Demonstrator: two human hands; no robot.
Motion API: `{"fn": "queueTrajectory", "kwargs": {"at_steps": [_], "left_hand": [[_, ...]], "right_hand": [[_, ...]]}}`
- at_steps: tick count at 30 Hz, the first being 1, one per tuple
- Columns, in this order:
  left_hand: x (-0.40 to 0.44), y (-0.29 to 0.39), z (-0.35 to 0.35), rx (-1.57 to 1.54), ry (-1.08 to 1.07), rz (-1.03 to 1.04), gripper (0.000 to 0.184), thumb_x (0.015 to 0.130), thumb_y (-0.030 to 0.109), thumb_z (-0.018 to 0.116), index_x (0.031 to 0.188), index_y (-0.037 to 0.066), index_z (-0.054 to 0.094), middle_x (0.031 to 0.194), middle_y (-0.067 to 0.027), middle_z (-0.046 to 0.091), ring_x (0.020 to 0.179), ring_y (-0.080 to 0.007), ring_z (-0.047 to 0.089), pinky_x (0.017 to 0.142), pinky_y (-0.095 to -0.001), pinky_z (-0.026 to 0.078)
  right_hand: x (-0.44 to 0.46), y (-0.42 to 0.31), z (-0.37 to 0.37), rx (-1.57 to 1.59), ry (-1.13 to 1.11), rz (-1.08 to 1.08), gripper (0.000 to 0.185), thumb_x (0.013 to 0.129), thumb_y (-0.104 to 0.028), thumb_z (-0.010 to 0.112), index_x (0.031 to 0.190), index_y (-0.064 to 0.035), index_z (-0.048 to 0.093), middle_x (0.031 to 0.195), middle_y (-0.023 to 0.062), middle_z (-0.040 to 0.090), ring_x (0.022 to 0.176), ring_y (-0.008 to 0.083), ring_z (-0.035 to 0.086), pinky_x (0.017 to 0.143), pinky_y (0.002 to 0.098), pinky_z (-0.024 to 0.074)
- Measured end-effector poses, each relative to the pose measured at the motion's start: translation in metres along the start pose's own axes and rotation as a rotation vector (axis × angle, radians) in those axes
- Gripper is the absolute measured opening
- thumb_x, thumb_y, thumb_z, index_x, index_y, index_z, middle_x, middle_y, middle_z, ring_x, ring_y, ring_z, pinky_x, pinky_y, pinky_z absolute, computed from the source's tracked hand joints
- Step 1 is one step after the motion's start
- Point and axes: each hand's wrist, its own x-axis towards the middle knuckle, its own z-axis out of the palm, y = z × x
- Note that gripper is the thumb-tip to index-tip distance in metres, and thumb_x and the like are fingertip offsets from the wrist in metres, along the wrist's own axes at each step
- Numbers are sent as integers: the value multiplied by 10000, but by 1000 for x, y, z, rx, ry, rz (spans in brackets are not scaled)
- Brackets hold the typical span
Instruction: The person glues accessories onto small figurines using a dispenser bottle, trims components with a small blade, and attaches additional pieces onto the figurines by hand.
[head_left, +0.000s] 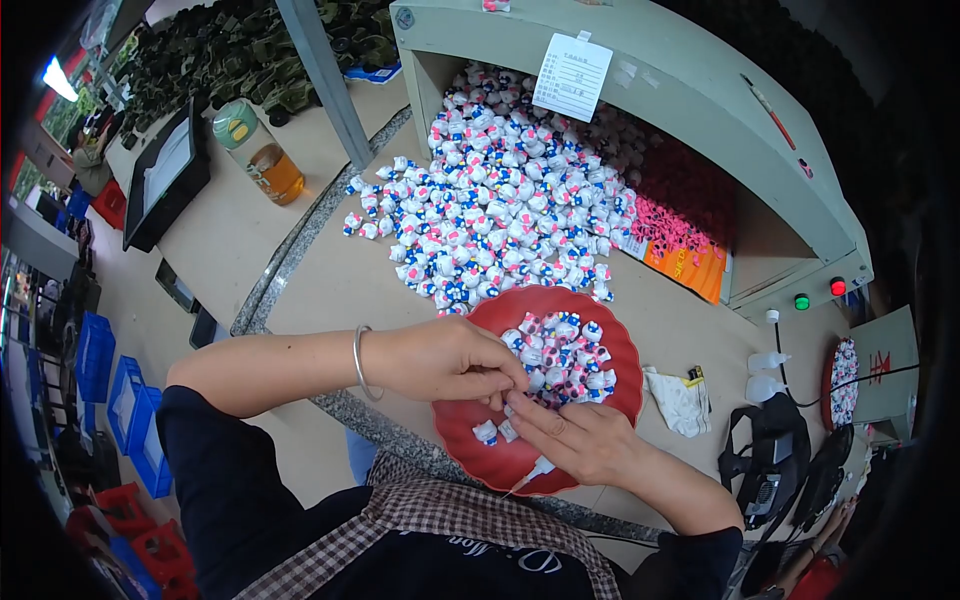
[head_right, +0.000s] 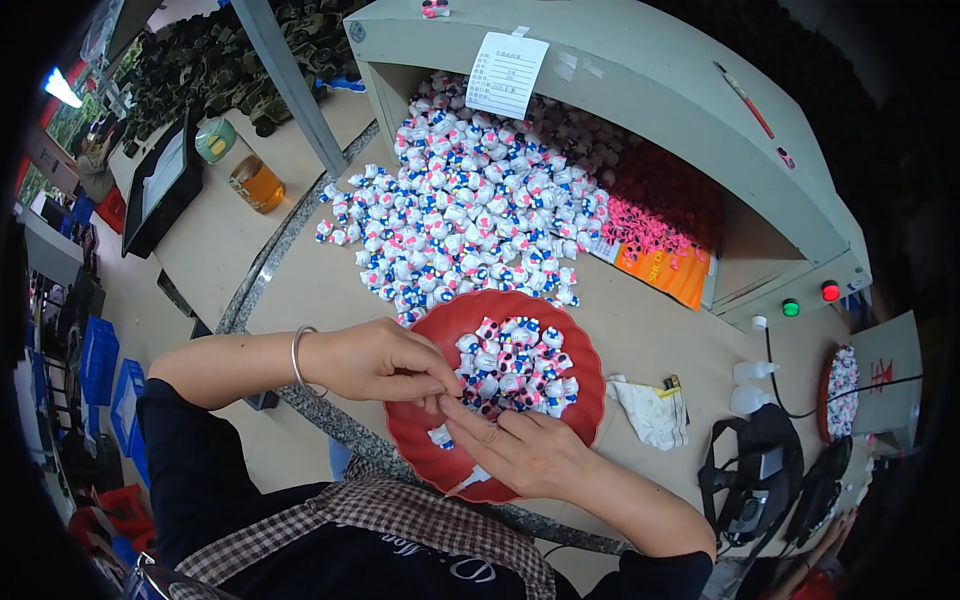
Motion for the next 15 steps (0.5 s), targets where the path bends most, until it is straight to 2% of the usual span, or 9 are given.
{"fn": "queueTrajectory", "kwargs": {"at_steps": [3, 9, 12, 15], "left_hand": [[-1, -1, 2, -150, 28, -63, 181, 874, 62, 490, 1019, 2, 580, 880, -88, 608, 807, -110, 615, 708, -243, 490], [-3, -8, 6, -141, 96, -16, 197, 852, 79, 542, 1038, 31, 582, 953, -63, 583, 851, -110, 597, 722, -239, 485], [-3, -7, 7, -118, 103, -97, 221, 833, 46, 562, 1052, 42, 584, 1013, -60, 540, 890, -109, 563, 725, -230, 494], [-3, -10, 11, -146, 136, -81, 225, 818, 44, 587, 1043, 49, 588, 1016, -59, 532, 895, -112, 559, 721, -223, 497]], "right_hand": [[-2, 1, 4, 17, 29, 17, 318, 713, -116, 550, 1020, -55, 606, 1253, 52, 500, 571, 83, 396, 420, 162, 354], [-2, 4, 6, -93, -5, 30, 244, 745, -144, 564, 970, -65, 619, 1273, 12, 483, 575, 87, 386, 454, 184, 348], [-4, 5, 13, -161, -3, 38, 181, 763, -147, 552, 912, -71, 621, 1290, 1, 465, 590, 97, 390, 484, 204, 351], [-6, 5, 19, -238, -15, 34, 144, 768, -144, 539, 865, -73, 618, 1298, 4, 455, 598, 106, 392, 499, 214, 357]]}}
